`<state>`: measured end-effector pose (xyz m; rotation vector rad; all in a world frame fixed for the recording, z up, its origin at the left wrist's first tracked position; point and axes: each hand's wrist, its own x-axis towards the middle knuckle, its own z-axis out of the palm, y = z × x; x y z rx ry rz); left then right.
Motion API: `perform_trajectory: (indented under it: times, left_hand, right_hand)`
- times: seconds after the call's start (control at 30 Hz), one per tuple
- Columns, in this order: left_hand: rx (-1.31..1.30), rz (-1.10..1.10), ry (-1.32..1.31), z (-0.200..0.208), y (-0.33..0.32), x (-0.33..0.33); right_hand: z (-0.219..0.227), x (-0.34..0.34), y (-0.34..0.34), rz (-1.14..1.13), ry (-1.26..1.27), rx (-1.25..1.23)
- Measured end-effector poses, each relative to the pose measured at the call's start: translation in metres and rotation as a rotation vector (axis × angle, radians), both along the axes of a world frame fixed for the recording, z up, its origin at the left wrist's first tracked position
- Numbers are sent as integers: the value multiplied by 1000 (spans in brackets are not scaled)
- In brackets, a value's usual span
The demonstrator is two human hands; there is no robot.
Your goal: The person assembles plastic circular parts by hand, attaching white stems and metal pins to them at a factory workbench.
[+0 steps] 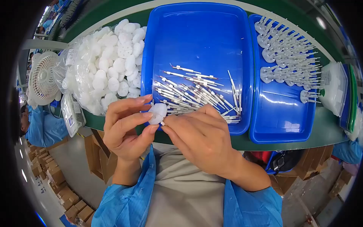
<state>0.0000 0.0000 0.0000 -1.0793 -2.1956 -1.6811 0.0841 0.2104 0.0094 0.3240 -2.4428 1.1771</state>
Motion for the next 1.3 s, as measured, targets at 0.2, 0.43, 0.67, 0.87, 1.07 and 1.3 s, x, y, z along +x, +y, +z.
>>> perform_trajectory:
  times: [0.2, 0.43, 0.67, 0.87, 1.07, 1.3]
  left_hand:
    - [103, -29, 30, -6, 4, 4]
    - [166, 21, -91, -1, 8, 11]
    - [142, 11, -63, 1, 7, 11]
    - [22, 29, -1, 10, 6, 11]
    - [9, 15, -21, 10, 6, 12]
    - [26, 1, -33, 13, 5, 11]
  right_hand:
    - [1, -1, 2, -12, 50, -17]
    - [1, -1, 0, -19, 45, -27]
    - [3, -2, 0, -8, 48, -29]
    - [3, -1, 0, -6, 46, -22]
    - [3, 0, -1, -4, 54, -24]
    - [7, 0, 0, 11, 30, -32]
